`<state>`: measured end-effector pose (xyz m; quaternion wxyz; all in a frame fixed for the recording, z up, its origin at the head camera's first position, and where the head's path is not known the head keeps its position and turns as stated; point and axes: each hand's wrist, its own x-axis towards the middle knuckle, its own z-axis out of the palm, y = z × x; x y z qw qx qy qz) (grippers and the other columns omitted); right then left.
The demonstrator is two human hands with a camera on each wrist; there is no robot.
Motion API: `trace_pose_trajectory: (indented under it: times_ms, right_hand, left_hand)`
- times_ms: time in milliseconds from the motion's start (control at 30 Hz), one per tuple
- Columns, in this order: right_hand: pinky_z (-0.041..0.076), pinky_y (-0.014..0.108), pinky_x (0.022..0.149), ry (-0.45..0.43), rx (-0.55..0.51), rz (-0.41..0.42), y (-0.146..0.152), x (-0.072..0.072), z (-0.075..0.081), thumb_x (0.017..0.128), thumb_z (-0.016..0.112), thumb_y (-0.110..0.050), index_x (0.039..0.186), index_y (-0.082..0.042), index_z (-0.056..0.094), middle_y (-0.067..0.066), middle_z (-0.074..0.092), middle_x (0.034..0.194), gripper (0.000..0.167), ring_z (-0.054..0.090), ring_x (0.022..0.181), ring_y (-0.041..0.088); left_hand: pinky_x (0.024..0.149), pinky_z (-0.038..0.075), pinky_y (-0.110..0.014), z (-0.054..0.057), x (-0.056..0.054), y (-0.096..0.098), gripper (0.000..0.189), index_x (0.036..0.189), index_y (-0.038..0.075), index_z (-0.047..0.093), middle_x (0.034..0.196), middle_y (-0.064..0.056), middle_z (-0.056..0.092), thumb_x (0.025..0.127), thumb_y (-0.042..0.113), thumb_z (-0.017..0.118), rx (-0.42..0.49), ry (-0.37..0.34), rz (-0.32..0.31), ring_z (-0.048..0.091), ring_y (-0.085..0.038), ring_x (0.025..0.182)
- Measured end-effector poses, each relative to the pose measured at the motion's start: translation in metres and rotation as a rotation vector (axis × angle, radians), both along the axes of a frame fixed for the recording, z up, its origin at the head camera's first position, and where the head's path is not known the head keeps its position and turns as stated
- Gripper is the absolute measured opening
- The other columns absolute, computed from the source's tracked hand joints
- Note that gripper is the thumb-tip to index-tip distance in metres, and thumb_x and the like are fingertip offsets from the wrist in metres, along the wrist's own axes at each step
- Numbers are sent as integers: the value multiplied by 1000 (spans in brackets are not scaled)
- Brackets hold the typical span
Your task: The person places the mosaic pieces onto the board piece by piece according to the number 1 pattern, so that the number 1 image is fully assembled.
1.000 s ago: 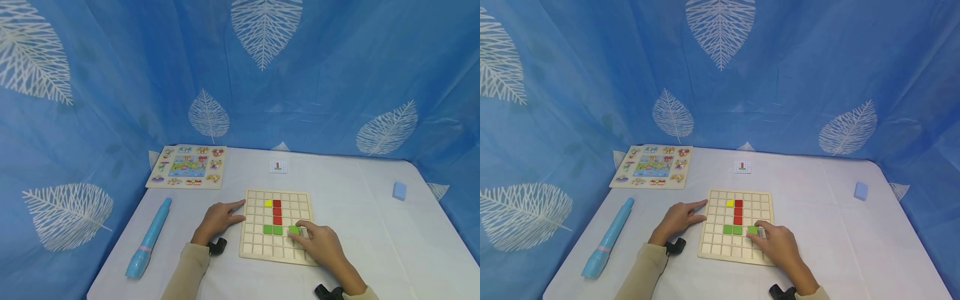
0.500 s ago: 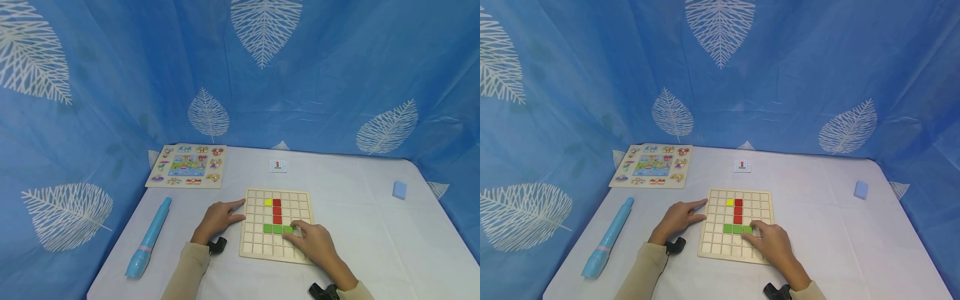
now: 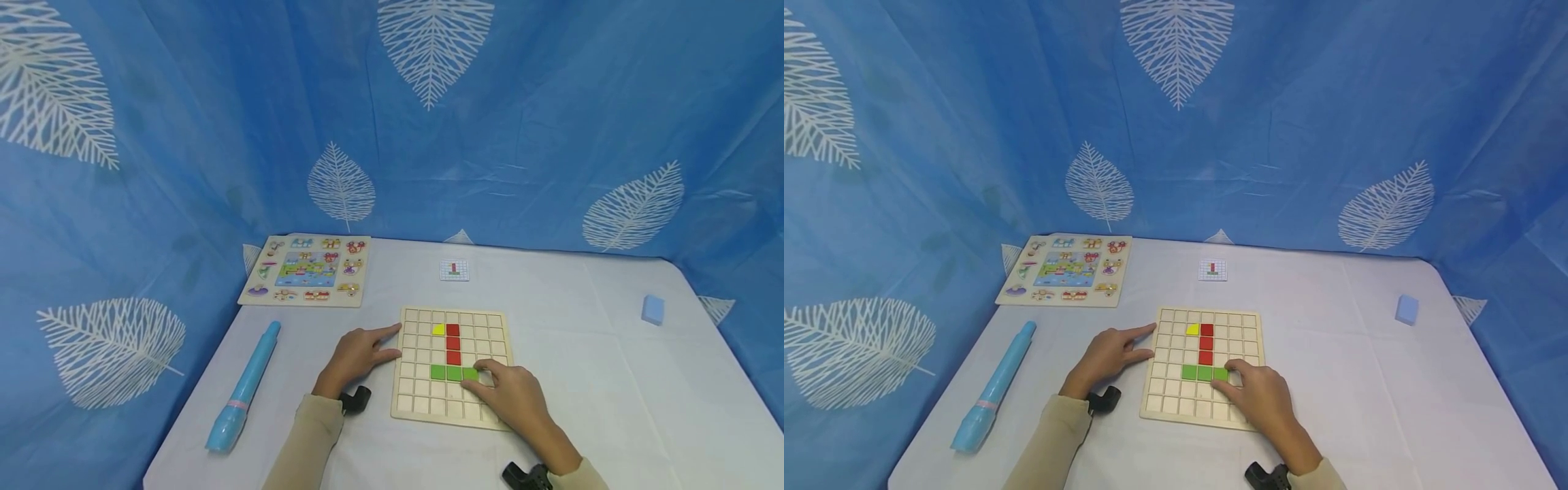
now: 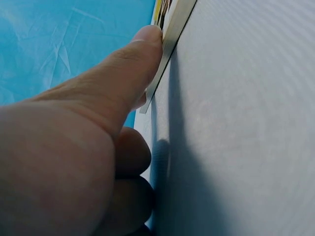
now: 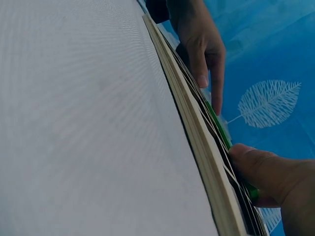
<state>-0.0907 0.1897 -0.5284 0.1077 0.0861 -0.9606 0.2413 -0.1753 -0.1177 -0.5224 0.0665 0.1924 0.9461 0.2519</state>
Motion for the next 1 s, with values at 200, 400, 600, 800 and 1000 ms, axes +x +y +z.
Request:
trace_pose_trajectory:
  times_ms: [200, 400, 600, 800, 1000]
  right_hand:
    - [32, 28, 48, 6, -1, -7, -1, 1, 1, 74, 88, -51, 100, -17, 79, -16, 32, 46, 44, 32, 50, 7]
    - [36, 28, 48, 33, 9, 9, -1, 2, 2, 73, 90, -48, 99, -15, 79, -18, 35, 45, 43, 34, 50, 6]
    - [44, 32, 51, 52, 34, 28, 1, 3, 3, 75, 88, -48, 102, -15, 81, -14, 49, 48, 43, 44, 50, 6]
    - [53, 39, 59, 78, 54, 26, 7, 7, 2, 75, 89, -44, 100, -19, 83, -2, 75, 74, 36, 70, 65, 19]
    - [55, 40, 60, 147, 42, 62, 11, 7, 4, 75, 91, -39, 93, -18, 84, -2, 77, 80, 29, 74, 71, 20]
  left_hand:
    - [54, 28, -26, 0, 1, -1, 62, 145, 29, 60, 56, 9, 39, 90, 54, 72, 0, 5, -3, 31, -7, 53]
    - [53, 29, -25, 1, 2, -2, 60, 144, 28, 61, 57, 11, 41, 90, 52, 73, 16, 18, -8, 31, -5, 53]
    - [53, 29, -25, 2, 3, -3, 60, 144, 27, 62, 57, 12, 41, 90, 52, 73, 26, 21, -10, 31, -5, 52]
    - [53, 30, -25, 2, 2, -2, 60, 145, 29, 61, 57, 11, 41, 90, 53, 72, 16, 16, -14, 31, -5, 52]
    - [53, 29, -25, 1, 1, -1, 61, 144, 29, 61, 57, 12, 40, 90, 54, 72, 17, 14, -8, 31, -6, 52]
